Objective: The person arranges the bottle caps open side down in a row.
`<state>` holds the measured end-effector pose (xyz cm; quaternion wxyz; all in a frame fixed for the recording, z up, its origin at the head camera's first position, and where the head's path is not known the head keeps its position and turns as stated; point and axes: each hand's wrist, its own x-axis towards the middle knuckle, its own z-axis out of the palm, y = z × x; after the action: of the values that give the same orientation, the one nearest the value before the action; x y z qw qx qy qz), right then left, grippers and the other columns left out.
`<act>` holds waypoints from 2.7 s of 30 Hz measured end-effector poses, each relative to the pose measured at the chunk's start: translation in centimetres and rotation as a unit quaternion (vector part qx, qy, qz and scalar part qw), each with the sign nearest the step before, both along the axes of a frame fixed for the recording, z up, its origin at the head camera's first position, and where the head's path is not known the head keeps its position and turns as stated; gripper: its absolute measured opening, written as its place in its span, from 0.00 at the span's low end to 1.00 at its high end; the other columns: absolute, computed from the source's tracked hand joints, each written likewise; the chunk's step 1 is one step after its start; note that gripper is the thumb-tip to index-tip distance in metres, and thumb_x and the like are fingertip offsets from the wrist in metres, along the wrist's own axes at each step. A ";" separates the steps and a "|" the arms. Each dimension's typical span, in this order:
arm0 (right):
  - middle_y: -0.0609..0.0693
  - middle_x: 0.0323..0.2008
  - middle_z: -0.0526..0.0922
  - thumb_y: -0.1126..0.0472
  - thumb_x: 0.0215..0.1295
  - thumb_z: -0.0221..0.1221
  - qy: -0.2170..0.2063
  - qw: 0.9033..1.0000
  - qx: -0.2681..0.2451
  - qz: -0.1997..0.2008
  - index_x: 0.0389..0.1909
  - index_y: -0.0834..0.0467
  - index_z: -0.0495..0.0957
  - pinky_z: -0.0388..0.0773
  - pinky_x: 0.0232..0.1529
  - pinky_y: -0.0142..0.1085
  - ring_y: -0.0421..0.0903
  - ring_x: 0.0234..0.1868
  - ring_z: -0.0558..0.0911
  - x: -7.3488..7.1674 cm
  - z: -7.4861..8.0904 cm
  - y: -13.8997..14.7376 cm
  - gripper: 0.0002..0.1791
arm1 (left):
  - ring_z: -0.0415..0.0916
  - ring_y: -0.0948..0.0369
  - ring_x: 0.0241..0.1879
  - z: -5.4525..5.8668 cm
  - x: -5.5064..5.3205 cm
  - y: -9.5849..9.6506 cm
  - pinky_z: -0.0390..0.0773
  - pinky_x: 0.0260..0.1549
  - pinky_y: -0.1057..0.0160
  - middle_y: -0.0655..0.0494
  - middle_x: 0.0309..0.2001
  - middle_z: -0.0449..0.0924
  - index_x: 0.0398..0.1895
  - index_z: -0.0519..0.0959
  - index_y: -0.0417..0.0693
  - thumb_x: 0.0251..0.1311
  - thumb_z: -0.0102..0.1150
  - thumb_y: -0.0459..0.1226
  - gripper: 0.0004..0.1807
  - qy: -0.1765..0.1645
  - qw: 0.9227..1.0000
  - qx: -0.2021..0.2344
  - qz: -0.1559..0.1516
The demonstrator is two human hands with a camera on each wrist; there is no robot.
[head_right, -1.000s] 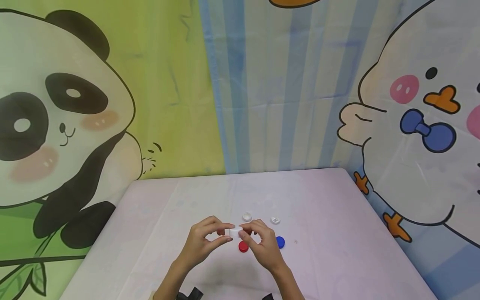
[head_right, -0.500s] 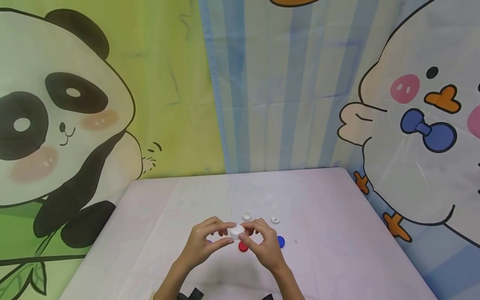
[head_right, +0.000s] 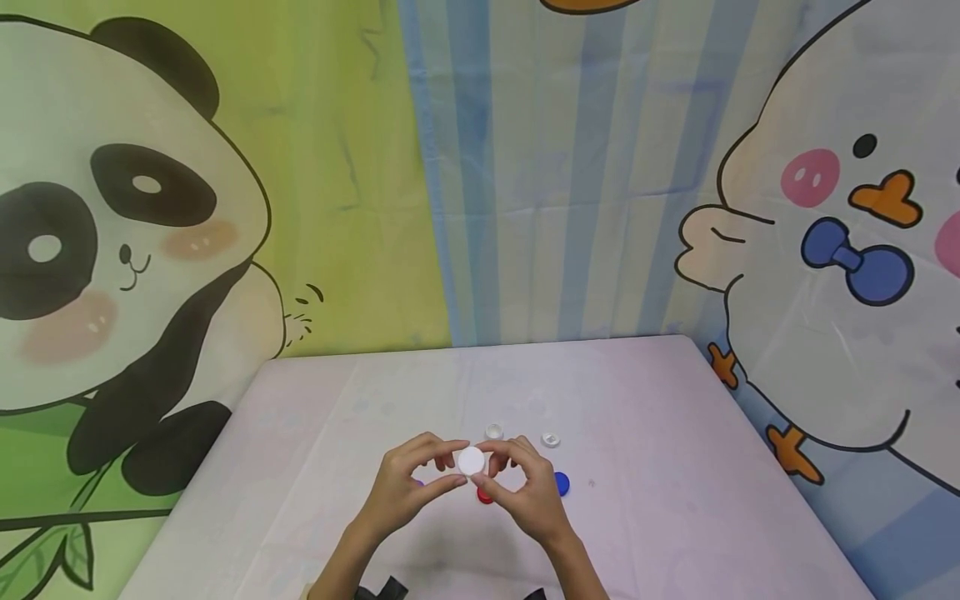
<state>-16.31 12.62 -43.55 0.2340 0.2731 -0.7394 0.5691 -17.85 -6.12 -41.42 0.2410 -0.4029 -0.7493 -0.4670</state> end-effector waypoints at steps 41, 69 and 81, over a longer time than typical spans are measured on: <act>0.38 0.25 0.73 0.48 0.54 0.61 -0.120 0.979 0.156 -0.060 0.47 0.47 0.77 0.69 0.29 0.31 0.42 0.32 0.72 -9.1 -6.1 -4.0 0.19 | 0.71 0.65 0.26 -8.7 -9.3 -4.6 0.72 0.27 0.62 0.64 0.24 0.75 0.42 0.80 0.52 0.46 0.66 0.41 0.16 -0.137 0.986 -0.037 0.092; 0.42 0.20 0.78 0.48 0.51 0.62 -0.073 0.893 0.441 -0.058 0.39 0.55 0.82 0.67 0.30 0.34 0.41 0.27 0.71 -14.6 -10.5 -7.1 0.18 | 0.67 0.69 0.20 -14.7 -13.8 -7.5 0.68 0.20 0.70 0.66 0.19 0.73 0.39 0.82 0.51 0.45 0.67 0.43 0.16 -0.259 0.941 -0.176 0.132; 0.40 0.14 0.70 0.54 0.51 0.64 -0.105 0.894 0.433 -0.052 0.41 0.56 0.82 0.63 0.27 0.31 0.40 0.23 0.66 -14.6 -11.0 -7.2 0.16 | 0.63 0.69 0.17 -14.6 -13.7 -7.3 0.64 0.16 0.71 0.64 0.18 0.71 0.40 0.82 0.47 0.44 0.68 0.43 0.18 -0.267 0.932 -0.203 0.137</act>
<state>-30.92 5.43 -54.53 0.0427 0.2469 -0.9460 0.2055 -31.58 -13.38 -56.02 0.0068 -0.1975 -0.9128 -0.3575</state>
